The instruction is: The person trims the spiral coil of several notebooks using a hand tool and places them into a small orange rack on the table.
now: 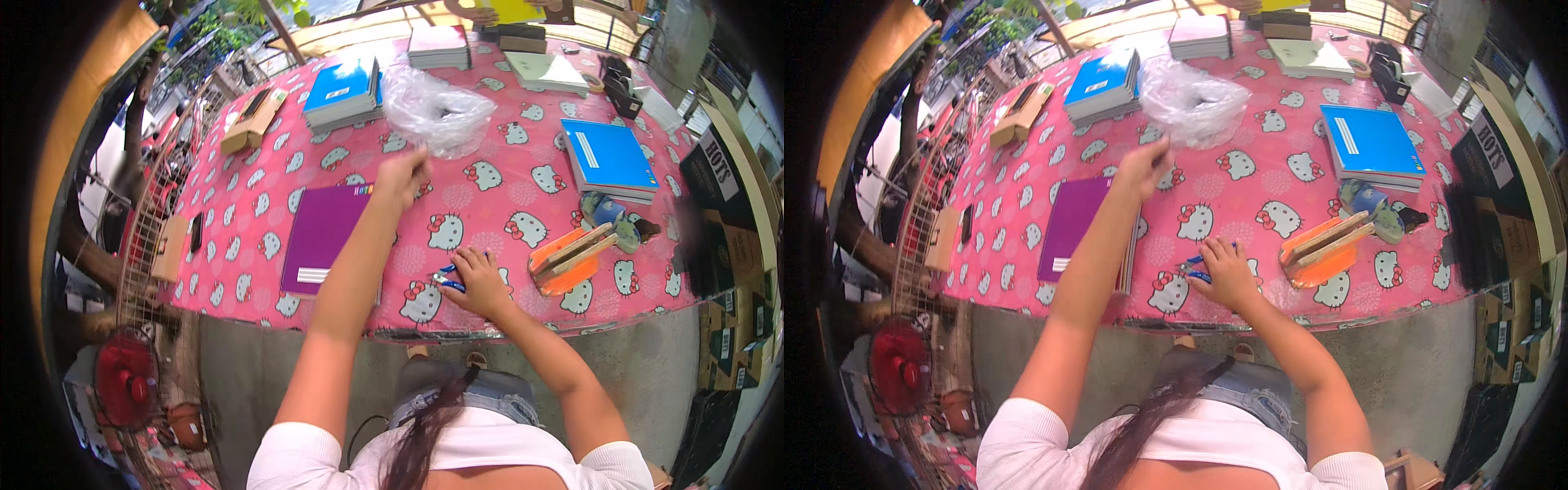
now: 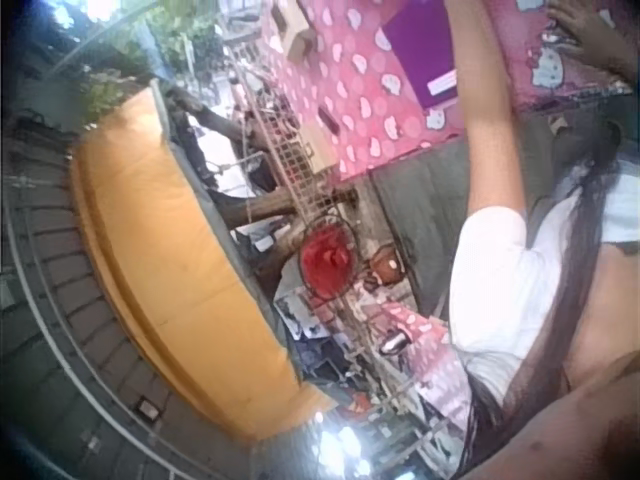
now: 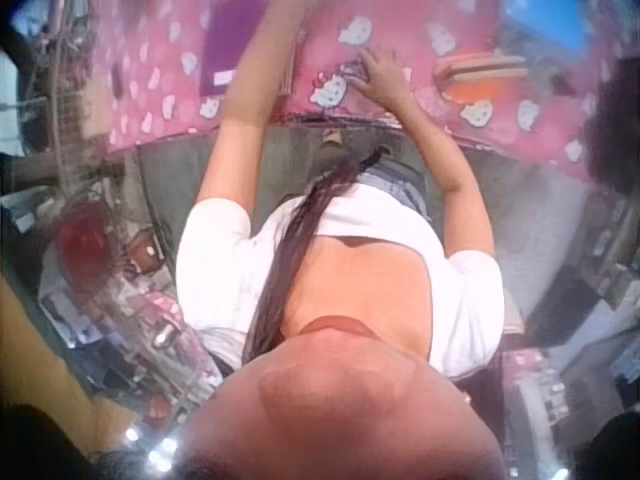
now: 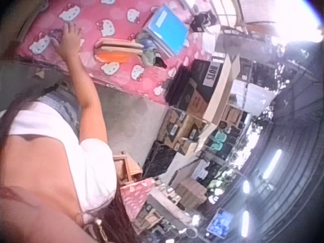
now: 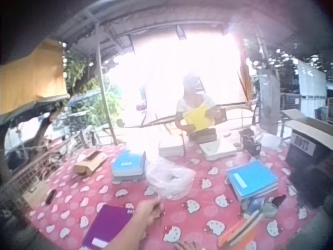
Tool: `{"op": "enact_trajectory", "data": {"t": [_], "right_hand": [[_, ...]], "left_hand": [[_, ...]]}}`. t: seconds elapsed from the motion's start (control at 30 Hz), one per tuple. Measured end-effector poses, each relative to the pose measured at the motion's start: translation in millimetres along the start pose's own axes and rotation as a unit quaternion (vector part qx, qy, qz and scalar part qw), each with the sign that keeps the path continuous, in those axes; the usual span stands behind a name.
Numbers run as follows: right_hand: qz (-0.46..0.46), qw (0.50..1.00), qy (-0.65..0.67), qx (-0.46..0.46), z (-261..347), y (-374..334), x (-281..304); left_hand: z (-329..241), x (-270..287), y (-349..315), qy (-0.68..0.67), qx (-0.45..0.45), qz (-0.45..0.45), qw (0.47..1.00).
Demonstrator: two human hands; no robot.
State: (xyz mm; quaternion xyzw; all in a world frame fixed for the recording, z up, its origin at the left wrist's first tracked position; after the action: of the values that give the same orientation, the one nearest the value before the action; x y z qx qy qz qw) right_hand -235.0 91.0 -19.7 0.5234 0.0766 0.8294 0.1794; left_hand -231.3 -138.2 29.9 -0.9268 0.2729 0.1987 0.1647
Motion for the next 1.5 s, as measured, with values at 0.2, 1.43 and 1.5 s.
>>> {"op": "enact_trajectory", "data": {"t": [0.2,1.43,1.5], "right_hand": [[0.012,0.998,0.055,0.006,10.5,3.8,0.3],[0.202,0.94,0.179,0.206,107.1,61.7,-52.6],[0.402,0.879,0.257,0.018,82.5,66.2,-86.6]], "left_hand": [[-72.3,3.6,98.1,0.204,0.099,-0.159,0.961],[1.9,106.2,-128.7,0.789,-0.194,0.028,0.582],[1.9,100.2,-128.5,0.804,-0.185,0.031,0.564]]}}
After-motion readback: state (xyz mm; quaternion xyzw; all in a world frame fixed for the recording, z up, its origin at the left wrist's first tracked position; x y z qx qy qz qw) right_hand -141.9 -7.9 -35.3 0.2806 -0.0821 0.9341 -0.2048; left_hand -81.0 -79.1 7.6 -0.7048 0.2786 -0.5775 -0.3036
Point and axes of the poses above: each hand's wrist, its own y-axis towards the middle knuckle, its own x-axis out of the back of the hand, z = x × y, the point moved 10 cm from there along y, towards the middle knuckle, and after that the axes turned 2 degrees about -x, right-handed, at the moved point
